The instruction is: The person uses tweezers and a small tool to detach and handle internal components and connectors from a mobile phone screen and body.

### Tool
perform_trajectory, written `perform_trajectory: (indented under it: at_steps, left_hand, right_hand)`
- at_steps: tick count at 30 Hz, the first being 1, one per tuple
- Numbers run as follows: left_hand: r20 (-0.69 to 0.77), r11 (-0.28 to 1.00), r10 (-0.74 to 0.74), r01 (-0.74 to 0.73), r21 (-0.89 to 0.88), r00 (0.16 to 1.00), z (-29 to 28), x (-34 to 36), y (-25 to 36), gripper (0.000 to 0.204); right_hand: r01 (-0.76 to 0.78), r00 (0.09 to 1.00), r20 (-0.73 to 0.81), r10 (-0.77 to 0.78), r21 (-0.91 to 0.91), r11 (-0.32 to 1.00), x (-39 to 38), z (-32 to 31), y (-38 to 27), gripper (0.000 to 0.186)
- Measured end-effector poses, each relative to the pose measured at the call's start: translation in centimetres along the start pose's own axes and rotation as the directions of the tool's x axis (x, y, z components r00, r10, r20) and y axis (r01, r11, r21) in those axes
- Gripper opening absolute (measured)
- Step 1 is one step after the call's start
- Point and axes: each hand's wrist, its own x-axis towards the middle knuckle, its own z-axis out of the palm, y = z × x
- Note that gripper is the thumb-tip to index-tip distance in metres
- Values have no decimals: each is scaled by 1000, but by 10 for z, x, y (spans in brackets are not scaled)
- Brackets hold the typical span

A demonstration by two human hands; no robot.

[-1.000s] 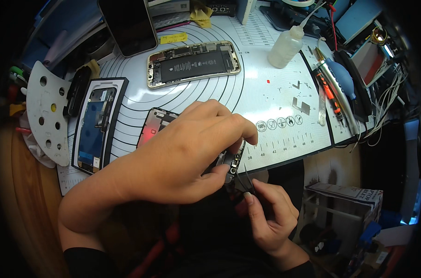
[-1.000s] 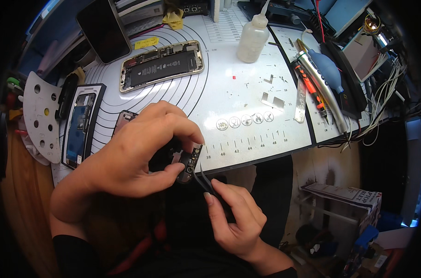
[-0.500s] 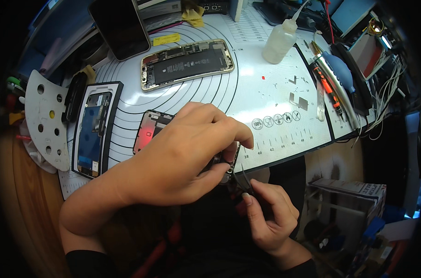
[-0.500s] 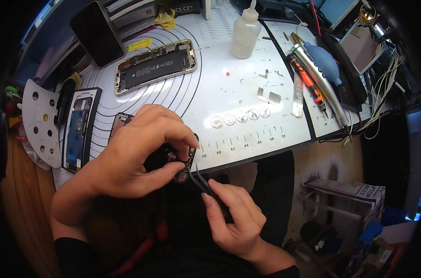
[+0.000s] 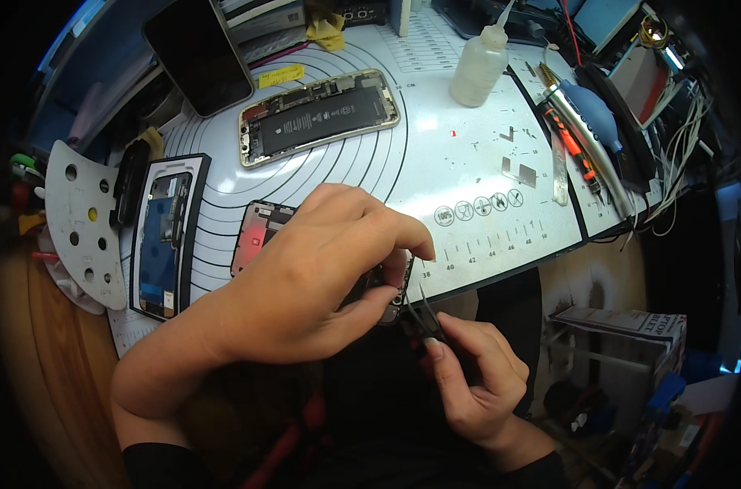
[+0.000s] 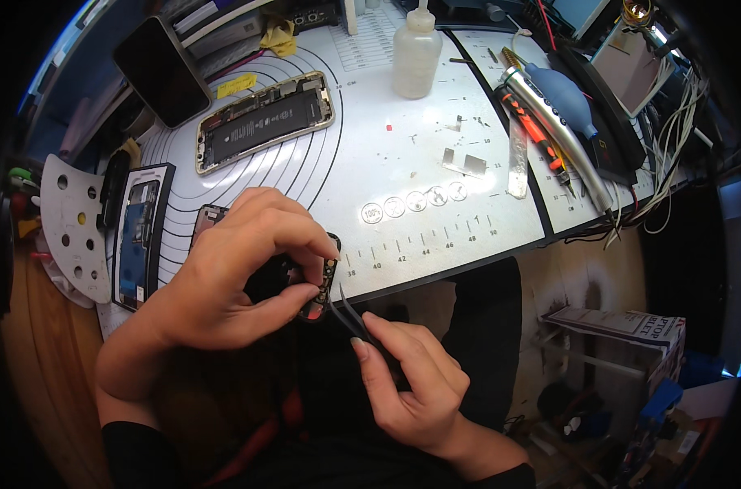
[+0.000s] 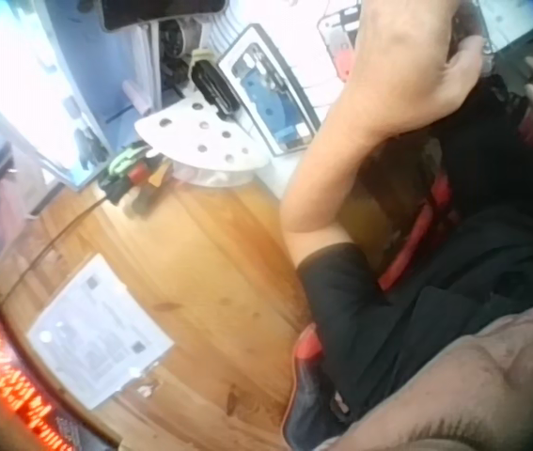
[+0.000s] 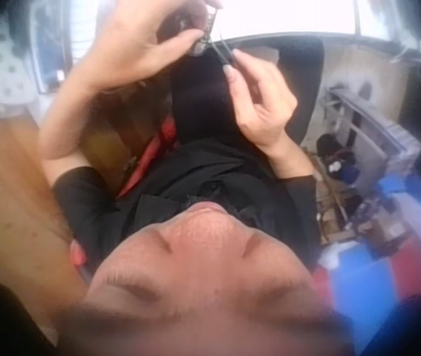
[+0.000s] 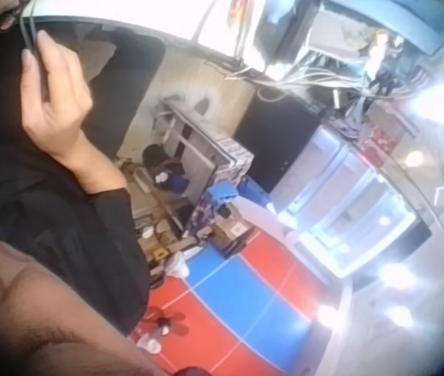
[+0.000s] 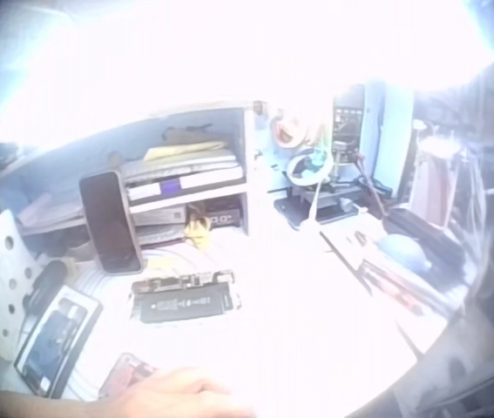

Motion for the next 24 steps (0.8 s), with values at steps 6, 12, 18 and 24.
perform_trajectory:
  at_steps: [6,12,18,24]
  left_hand:
    - [0,1000,4,-4,5,1000,-1,0,-1,44]
    - [10,1000,-8,8,-5,1000,-2,0,-1,45]
    - [17,1000,-15,15,-15,1000,-3,1,1,46]
    - [14,1000,-16,16,-15,1000,-2,0,0,46]
  right_hand:
    - [10,1000,14,-10,0,1000,3,-1,-1,31]
    - [27,999,22,-27,-1,1000,4,-3,-2,30]
    - [83,996,18,-82,-12,997,7,-3,0,31]
    - [96,995,-8,-96,12,995,6,3,5,31]
